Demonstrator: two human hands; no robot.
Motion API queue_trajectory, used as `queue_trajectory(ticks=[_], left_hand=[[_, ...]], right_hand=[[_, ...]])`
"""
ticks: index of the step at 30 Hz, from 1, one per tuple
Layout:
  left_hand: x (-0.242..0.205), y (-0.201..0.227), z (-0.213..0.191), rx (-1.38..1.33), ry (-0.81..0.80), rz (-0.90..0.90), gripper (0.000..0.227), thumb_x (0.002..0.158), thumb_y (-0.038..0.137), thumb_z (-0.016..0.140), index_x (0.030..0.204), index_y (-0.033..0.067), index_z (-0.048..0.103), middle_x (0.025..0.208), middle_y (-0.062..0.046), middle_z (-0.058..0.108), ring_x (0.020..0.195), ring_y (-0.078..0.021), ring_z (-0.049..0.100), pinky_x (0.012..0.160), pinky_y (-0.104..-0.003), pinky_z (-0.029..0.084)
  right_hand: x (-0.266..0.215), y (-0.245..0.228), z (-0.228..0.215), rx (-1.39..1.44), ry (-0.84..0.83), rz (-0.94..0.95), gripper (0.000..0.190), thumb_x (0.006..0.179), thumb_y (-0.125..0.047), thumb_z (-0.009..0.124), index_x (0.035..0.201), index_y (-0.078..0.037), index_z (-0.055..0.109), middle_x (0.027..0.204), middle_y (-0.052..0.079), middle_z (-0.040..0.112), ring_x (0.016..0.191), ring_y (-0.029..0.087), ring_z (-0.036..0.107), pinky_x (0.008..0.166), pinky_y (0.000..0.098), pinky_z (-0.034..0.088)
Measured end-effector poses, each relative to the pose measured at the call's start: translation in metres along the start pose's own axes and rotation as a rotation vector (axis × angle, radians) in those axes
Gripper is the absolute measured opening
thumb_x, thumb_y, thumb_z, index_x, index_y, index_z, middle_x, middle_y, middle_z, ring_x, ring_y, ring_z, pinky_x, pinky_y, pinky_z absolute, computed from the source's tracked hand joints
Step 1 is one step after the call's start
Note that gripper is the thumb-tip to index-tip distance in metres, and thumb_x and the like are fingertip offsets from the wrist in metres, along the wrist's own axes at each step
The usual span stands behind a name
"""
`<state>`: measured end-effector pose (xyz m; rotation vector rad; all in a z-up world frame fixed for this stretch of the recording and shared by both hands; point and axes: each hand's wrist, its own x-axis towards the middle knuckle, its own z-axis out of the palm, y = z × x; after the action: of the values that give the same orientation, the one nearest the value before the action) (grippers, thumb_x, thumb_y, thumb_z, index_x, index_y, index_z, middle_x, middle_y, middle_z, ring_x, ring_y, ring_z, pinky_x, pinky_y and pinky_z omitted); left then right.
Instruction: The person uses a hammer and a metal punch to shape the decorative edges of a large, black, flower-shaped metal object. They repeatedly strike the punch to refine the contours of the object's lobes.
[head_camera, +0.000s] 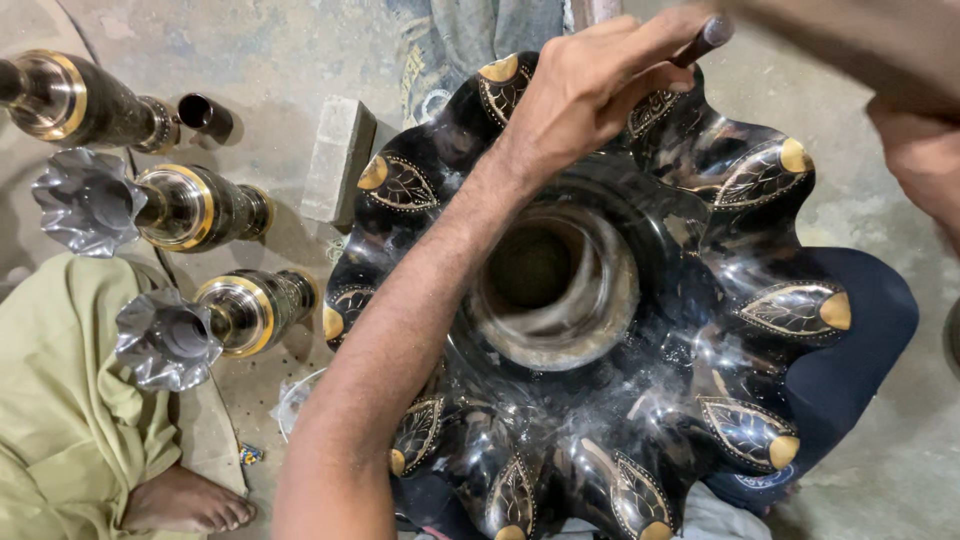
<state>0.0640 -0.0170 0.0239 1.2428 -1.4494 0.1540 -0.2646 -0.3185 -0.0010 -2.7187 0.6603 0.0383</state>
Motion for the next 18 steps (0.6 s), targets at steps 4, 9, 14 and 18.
queue_trajectory(ticks=[4, 9, 14, 18], left_hand=[[-0.002, -0.003, 0.002, -0.008, -0.033, -0.042, 0.062, 0.101, 0.004, 0.075, 0.151, 0.0279, 0.046, 0.106, 0.003, 0.074, 0.096, -0.0092, 0.072, 0.081, -0.025, 0.065], [-0.002, 0.001, -0.003, 0.066, -0.077, -0.130, 0.051, 0.100, 0.017, 0.083, 0.143, 0.0255, 0.056, 0.098, 0.000, 0.074, 0.092, -0.0118, 0.073, 0.076, -0.030, 0.063], [0.002, 0.009, -0.010, -0.179, -0.039, -0.108, 0.048, 0.104, 0.012, 0.079, 0.144, 0.0218, 0.055, 0.115, 0.000, 0.075, 0.099, -0.0107, 0.077, 0.087, -0.028, 0.067], [0.001, 0.010, -0.009, -0.090, -0.075, -0.121, 0.044, 0.103, 0.017, 0.081, 0.140, 0.0220, 0.058, 0.114, -0.002, 0.074, 0.103, -0.0152, 0.076, 0.088, -0.030, 0.067]], right_hand=[[-0.002, -0.002, -0.004, 0.002, 0.001, 0.008, 0.058, 0.102, -0.038, 0.060, 0.143, 0.002, 0.050, 0.126, 0.018, 0.060, 0.119, 0.028, 0.059, 0.100, 0.0428, 0.048], [-0.009, -0.001, -0.002, 0.029, -0.019, 0.041, 0.059, 0.102, -0.039, 0.060, 0.143, 0.002, 0.049, 0.126, 0.019, 0.060, 0.119, 0.028, 0.059, 0.101, 0.0437, 0.047], [-0.013, 0.001, -0.003, 0.063, -0.023, 0.066, 0.061, 0.101, -0.040, 0.061, 0.144, 0.002, 0.049, 0.126, 0.019, 0.059, 0.119, 0.029, 0.059, 0.101, 0.0447, 0.047], [-0.019, -0.001, -0.003, 0.094, -0.038, 0.103, 0.063, 0.101, -0.041, 0.061, 0.145, 0.002, 0.049, 0.126, 0.020, 0.059, 0.119, 0.030, 0.059, 0.102, 0.0455, 0.046]])
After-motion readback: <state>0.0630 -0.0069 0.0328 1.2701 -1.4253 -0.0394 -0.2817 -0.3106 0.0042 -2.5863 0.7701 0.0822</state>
